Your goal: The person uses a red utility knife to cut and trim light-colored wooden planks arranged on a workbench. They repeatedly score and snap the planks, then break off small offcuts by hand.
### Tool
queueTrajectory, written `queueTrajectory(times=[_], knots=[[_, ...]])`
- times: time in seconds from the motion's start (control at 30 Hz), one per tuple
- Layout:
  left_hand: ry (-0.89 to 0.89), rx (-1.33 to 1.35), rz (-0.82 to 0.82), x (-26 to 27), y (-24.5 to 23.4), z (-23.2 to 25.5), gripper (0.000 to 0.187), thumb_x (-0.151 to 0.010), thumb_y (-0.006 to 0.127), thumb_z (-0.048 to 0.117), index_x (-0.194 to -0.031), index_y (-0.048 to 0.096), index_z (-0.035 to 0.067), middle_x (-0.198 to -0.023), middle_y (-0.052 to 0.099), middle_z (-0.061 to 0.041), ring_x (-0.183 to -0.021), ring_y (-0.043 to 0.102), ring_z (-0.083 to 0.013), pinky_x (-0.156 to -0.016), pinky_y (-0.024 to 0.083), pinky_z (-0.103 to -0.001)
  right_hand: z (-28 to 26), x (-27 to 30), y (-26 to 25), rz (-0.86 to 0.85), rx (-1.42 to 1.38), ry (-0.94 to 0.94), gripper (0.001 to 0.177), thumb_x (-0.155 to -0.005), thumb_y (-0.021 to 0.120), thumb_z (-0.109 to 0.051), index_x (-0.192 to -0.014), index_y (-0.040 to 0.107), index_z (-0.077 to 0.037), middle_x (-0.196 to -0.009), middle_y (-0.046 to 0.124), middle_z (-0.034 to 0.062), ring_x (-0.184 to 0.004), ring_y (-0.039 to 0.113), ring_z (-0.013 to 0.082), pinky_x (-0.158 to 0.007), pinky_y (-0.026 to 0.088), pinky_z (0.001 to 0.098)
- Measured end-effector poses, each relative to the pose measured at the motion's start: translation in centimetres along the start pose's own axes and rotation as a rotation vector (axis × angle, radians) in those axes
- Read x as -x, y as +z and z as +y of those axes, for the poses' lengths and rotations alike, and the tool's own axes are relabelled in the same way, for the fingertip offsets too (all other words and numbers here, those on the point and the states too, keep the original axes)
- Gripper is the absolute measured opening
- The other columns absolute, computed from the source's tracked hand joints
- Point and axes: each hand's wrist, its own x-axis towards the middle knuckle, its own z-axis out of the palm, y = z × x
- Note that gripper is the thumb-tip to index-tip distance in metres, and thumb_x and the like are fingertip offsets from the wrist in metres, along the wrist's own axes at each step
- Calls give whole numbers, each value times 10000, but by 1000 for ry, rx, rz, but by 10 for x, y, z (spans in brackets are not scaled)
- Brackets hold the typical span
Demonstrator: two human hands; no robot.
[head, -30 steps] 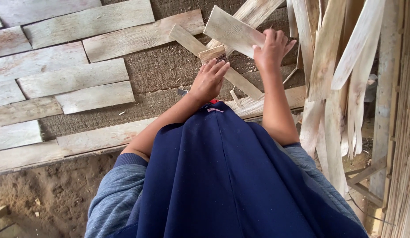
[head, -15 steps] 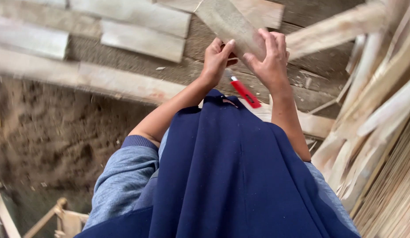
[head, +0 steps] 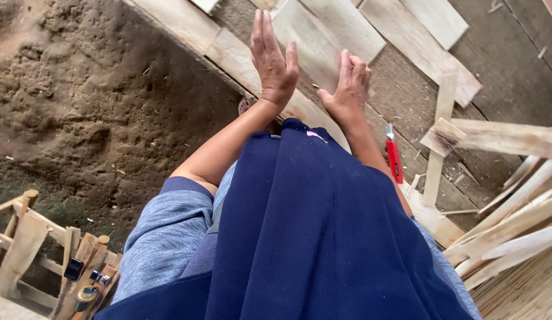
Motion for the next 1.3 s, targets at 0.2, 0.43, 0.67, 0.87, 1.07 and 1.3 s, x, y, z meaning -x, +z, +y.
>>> queueTrajectory(times=[0.2,0.43,0.67,0.87,1.07,1.3], knots=[[211,-182,-168,-11,-48,-37,605,-843,573,32,-1424,433,130,-1489,409,-100,-1411,349,-316,-1190,395,-478,-49,-34,44,28,114,-140,1124,-692,926,-531,-1528,329,-73,-1320,382,93,-1203,409,288,-1138,281,454],[445,-312,-297,-17,-61,-83,105,-762,567,71,-750,638,147,-856,706,28,-918,554,-261,-714,347,-391,-80,-58,21,-29,71,31,1064,-781,875,-529,-1537,267,-94,-1380,378,106,-1265,344,267,-1079,359,382],[670,-325,-416,-19,-62,-105,309,-813,663,207,-1106,697,115,-1162,602,-121,-1184,532,-369,-1092,333,-650,-94,-62,22,30,16,10,1026,-793,906,-412,-1549,296,-84,-1359,368,100,-1247,344,273,-1124,335,376],[681,-105,-314,-30,-80,-102,128,-897,647,57,-1019,683,41,-1088,631,-137,-1100,554,-339,-1002,473,-537,-92,-60,43,23,78,-75,1065,-766,897,-486,-1544,304,-66,-1376,400,116,-1294,379,289,-1159,240,442],[499,-2,-292,-40,-77,-109,215,-858,501,-67,-1034,496,57,-1102,432,-131,-1029,413,-280,-825,512,-374,-92,-58,57,-10,133,-103,1116,-734,894,-534,-1549,280,-82,-1380,384,97,-1298,343,280,-1162,228,450],[580,-199,-317,-49,-79,-107,375,-944,572,23,-1318,580,-6,-1400,460,-216,-1180,473,-401,-1005,519,-525,-94,-61,62,-29,180,-129,1096,-778,854,-564,-1559,251,-86,-1421,377,100,-1337,319,293,-1176,233,491]])
